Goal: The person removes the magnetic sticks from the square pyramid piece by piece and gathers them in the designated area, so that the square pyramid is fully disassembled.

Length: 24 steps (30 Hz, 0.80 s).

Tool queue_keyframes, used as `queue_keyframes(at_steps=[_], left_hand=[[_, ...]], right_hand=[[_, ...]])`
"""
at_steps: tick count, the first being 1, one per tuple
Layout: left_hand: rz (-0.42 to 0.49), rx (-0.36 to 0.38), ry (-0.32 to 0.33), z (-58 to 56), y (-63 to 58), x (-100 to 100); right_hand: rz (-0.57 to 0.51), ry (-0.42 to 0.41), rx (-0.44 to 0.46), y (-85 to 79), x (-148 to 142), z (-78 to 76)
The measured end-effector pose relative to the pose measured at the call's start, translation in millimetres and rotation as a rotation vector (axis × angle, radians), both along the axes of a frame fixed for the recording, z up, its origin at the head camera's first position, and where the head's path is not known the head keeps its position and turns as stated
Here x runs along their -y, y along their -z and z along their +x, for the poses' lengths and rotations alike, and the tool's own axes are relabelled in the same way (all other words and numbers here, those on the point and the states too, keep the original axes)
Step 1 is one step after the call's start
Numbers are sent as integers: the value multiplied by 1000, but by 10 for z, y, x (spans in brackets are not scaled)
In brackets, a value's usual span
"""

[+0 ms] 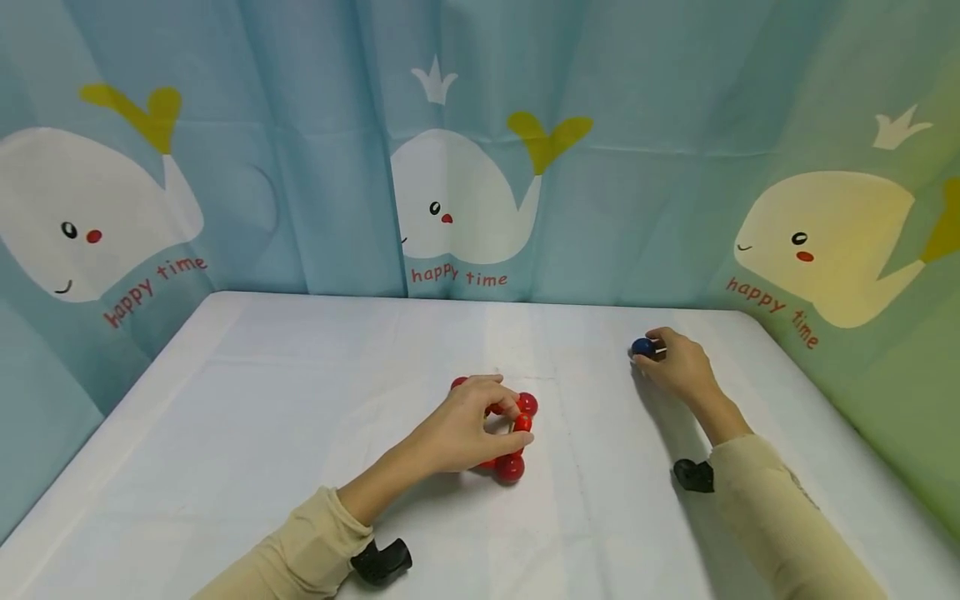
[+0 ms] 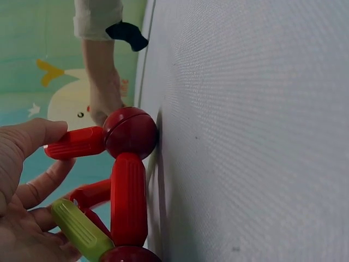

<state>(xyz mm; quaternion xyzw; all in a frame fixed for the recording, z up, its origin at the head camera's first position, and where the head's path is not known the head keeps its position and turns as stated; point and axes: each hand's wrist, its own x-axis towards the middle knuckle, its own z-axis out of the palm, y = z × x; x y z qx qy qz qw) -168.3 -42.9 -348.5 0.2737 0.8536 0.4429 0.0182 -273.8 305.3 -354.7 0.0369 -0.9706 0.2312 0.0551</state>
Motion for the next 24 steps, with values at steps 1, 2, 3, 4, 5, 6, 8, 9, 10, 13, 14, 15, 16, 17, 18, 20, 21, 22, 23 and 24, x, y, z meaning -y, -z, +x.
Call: queue_keyframes(at_steps=[1,2,3,4,5,6,8,9,10,13,14,15,16,17,18,20,21,22,23,24], left_hand=[[3,5,2,4,-2,3],[3,9,1,8,-4,6],[5,10,2,12,-6,10],[8,7,5,16,-11,12],[13,1,12,20,-16,12],[19,-26,30,12,-16,8],[19,-96,66,-8,-20,-10],[21,-128,82,-16,-21,-19],[22,-159,93,-24,-23,-22],[5,-248,112,-42,-26,-28],[2,-265,115,-40,-29,-26],[-2,-282,116,-38,-29,-26],[-8,-304,118,-36,-30,-26],[-16,-327,119,-34,-30,-28],[-22,-346,120,-28,-30,-29],[-35,-359,118,-12,-29,-26],[-43,-369,121,-5,-28,-25],[-52,-375,125,4,-29,-20],[-63,-380,132,10,-30,-16],[-72,-385,142,15,-32,-10]], right_hand=[[-1,1,2,6,-1,6],[-1,-1,-2,8,1,12],[1,-1,-10,10,7,15],[4,2,-21,10,18,21],[7,6,-35,8,33,31],[13,14,-60,4,48,45],[17,35,-124,-17,87,88],[16,45,-160,-27,115,113],[11,47,-194,-44,158,136],[-19,13,-295,-105,307,205],[-30,-8,-320,-127,363,227],[-43,-31,-340,-148,423,250],[-59,-55,-353,-169,482,275],[-75,-79,-365,-186,540,300],[-93,-102,-373,-203,598,325],[-117,-156,-372,-224,707,373],[-123,-191,-371,-230,757,397],[-123,-232,-365,-234,803,420],[-122,-282,-356,-235,844,441],[-119,-340,-342,-235,883,464]])
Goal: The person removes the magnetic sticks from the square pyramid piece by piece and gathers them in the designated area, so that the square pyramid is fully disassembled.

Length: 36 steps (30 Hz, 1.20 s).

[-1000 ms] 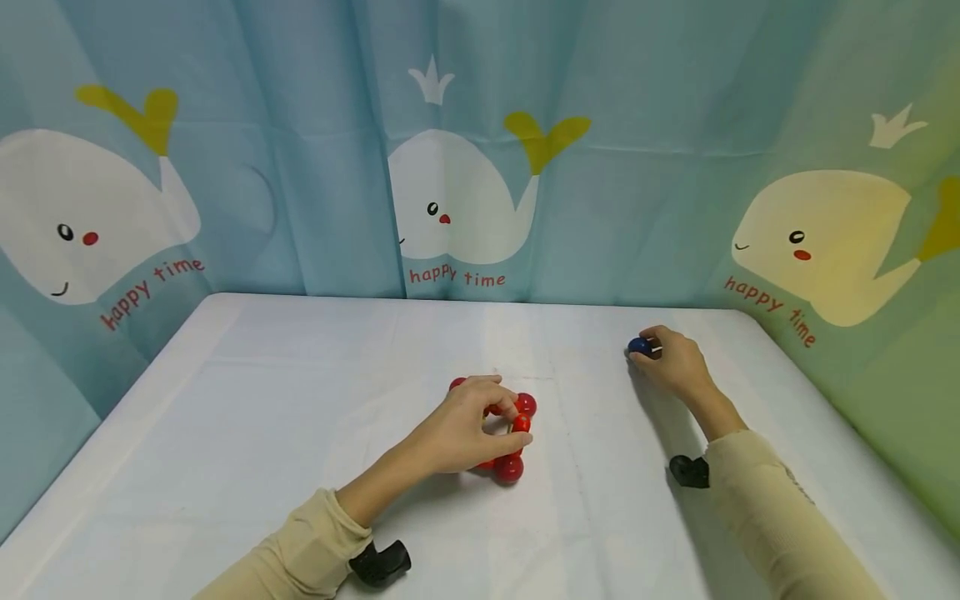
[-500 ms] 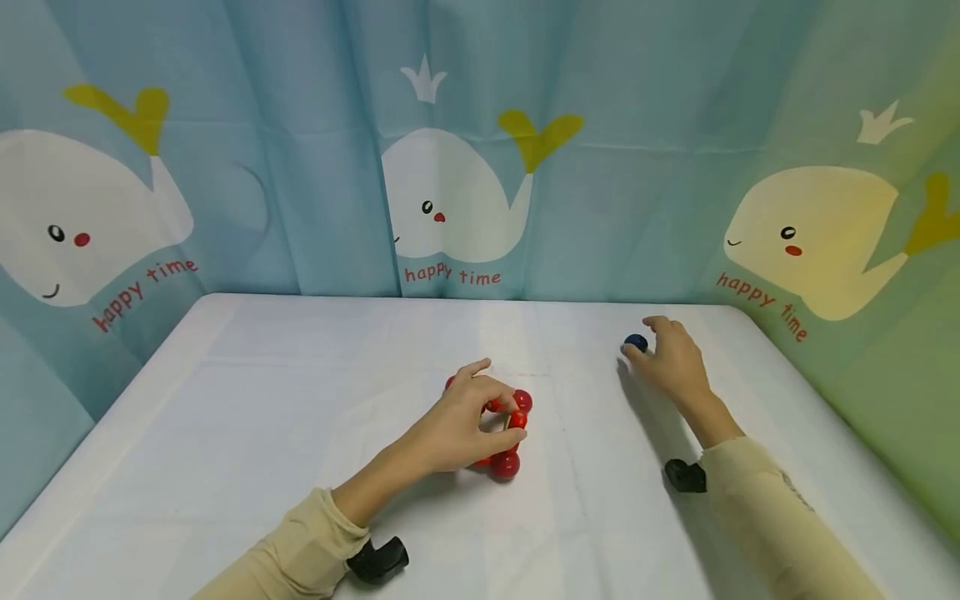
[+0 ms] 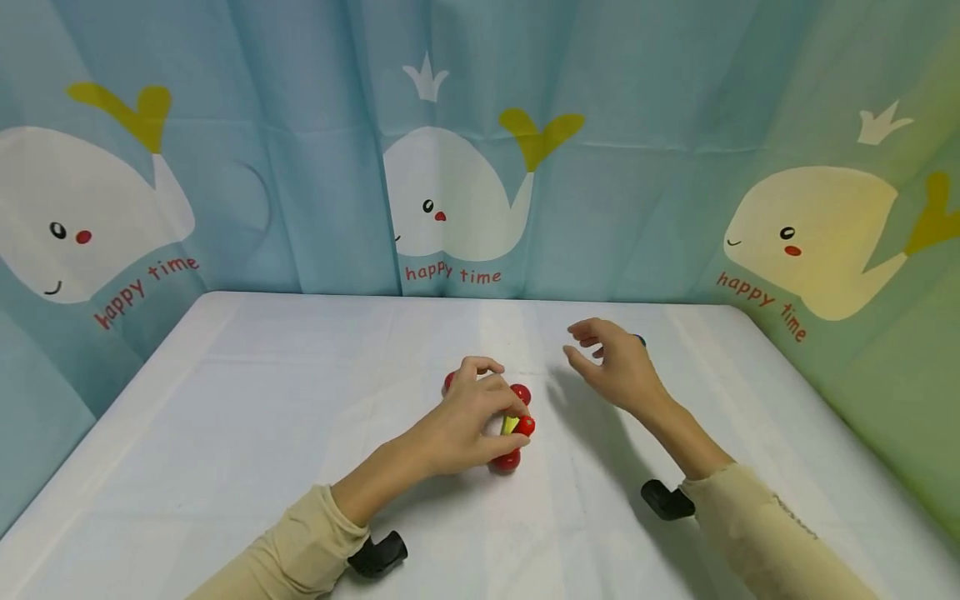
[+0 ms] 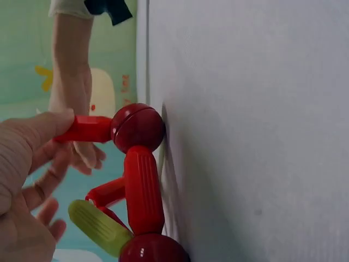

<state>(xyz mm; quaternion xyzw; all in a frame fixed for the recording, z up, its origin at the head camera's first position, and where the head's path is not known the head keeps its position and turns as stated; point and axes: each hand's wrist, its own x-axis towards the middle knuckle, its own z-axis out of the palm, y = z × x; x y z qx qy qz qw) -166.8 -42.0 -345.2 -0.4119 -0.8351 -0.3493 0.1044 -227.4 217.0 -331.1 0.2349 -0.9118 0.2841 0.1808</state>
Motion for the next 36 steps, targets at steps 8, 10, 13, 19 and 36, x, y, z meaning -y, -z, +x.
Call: queue_keyframes(at_steps=[8,10,13,19,36], left_hand=[[-62,-37,95,-21,-51,81],[-73,-28,111,-32,-72,105],[-110,22,102,-42,-118,144],[-159,59,91,-77,-188,237],[-216,2,9,-180,-233,418]], right_hand=[[147,-380,171,23,239,165],[187,-402,199,35,285,177],[247,-408,205,52,328,174],[313,-392,130,69,354,156],[447,-143,147,-18,284,269]])
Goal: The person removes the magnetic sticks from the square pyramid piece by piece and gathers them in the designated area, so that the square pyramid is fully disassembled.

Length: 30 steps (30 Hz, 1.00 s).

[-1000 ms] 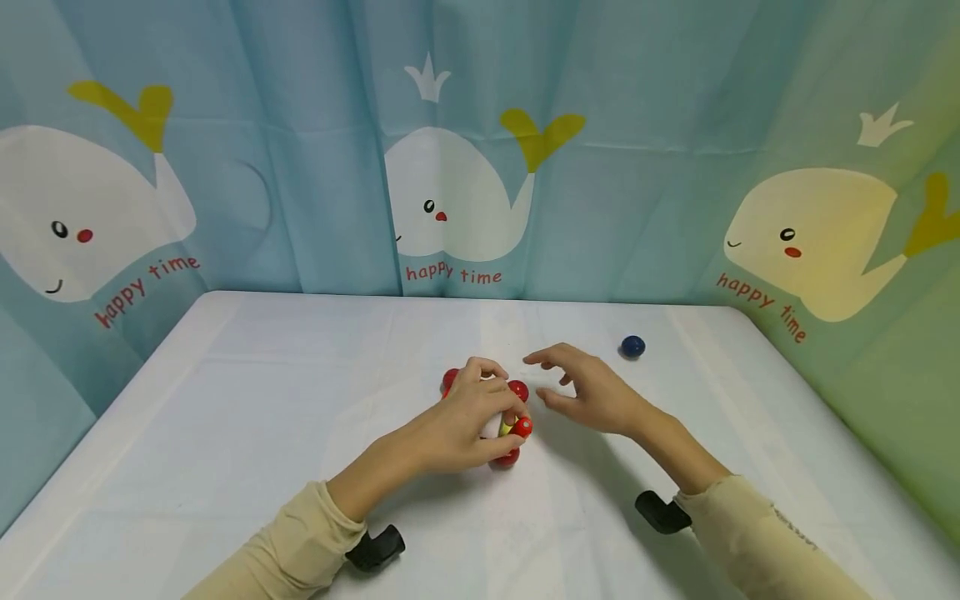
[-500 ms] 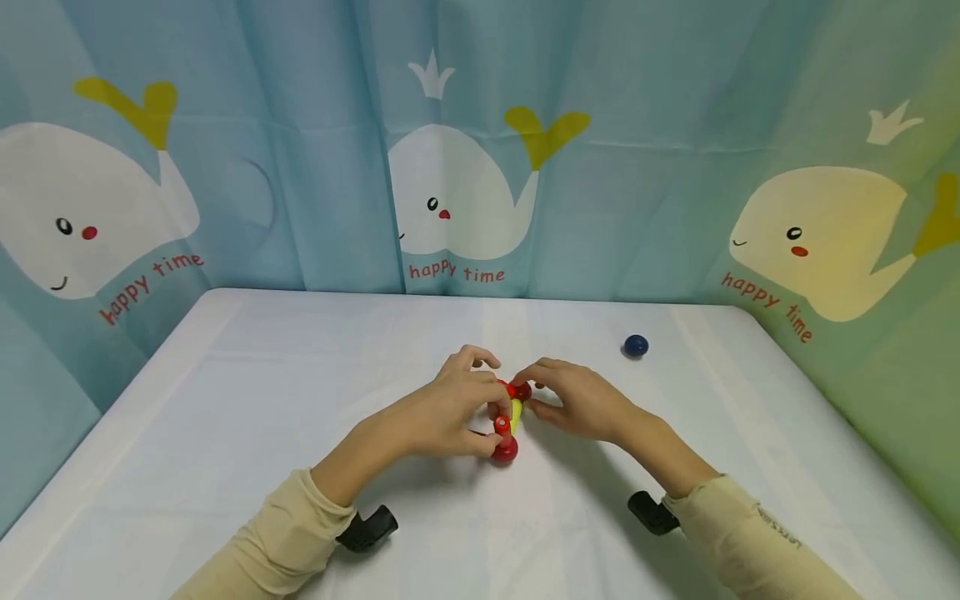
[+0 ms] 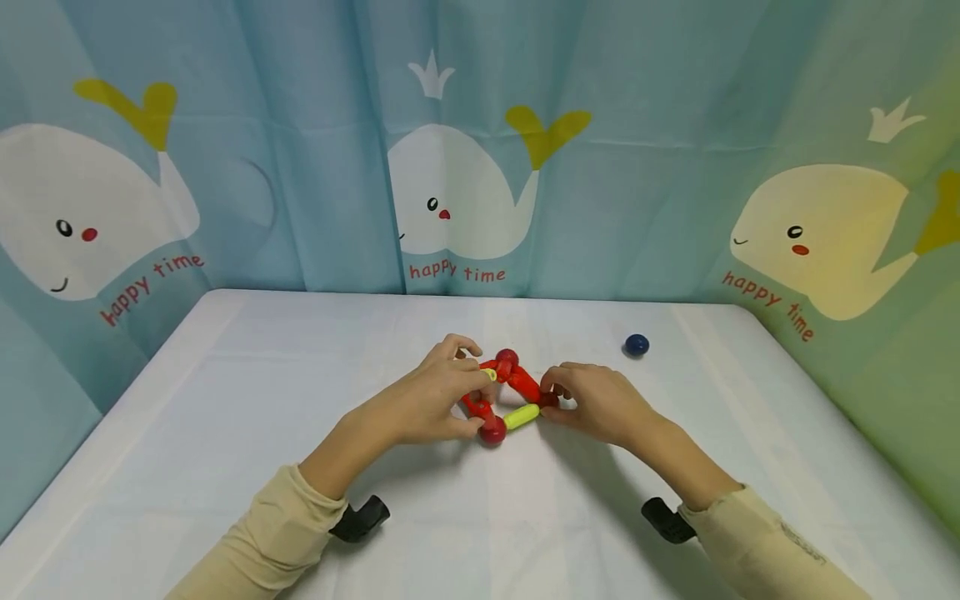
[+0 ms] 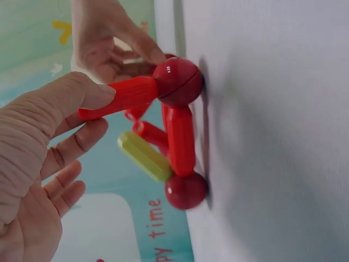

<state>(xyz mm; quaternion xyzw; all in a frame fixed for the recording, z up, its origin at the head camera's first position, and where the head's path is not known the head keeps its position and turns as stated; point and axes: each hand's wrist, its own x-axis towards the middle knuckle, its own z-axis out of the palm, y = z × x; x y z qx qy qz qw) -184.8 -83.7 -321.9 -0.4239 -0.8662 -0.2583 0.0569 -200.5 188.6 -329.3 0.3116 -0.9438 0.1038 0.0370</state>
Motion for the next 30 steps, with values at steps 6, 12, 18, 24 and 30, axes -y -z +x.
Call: queue_keyframes(at_steps=[6,12,18,24,30], left_hand=[[18,26,13,-40,36,44],[8,83,-10,-73,65,69],[-27,85,-42,-87,104,105],[-41,69,-46,-117,132,92],[-42,51,-33,-130,140,68]], right_hand=[[-51,-5,32,20,-127,42],[-98,-7,78,15,-225,88],[-124,-14,117,9,-277,159],[-81,4,65,-25,-286,215],[-177,13,-45,-39,-155,284]])
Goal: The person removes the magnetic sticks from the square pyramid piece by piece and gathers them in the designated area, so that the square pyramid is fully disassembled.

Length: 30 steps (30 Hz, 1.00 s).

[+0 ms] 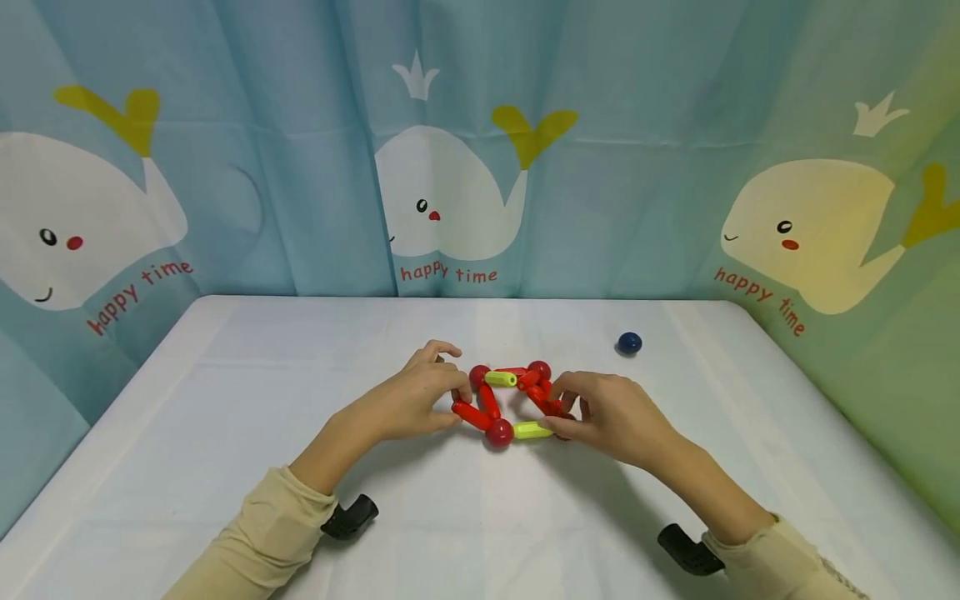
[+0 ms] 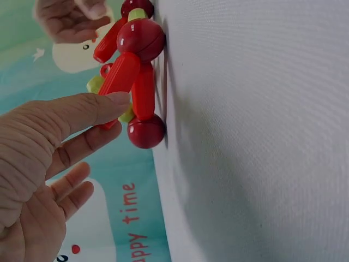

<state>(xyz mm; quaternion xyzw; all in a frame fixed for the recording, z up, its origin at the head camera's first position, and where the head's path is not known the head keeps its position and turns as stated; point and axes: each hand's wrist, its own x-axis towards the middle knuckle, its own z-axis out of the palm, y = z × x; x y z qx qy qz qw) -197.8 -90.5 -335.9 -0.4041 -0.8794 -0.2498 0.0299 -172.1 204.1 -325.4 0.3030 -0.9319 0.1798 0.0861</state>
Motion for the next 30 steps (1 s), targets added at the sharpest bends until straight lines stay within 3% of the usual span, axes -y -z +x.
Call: queue_keyframes(at_steps=[7,16,26,30], left_hand=[[-3,-13,-4,7,-2,8],[-11,-16,18,-21,5,-15],[-15,13,12,-19,9,-15],[-13,37,3,-8,-1,2]], right_hand=[[-12,-125,18,24,282,55],[32,-204,69,87,415,6],[15,-110,164,141,444,-18],[13,-89,161,140,472,-1]])
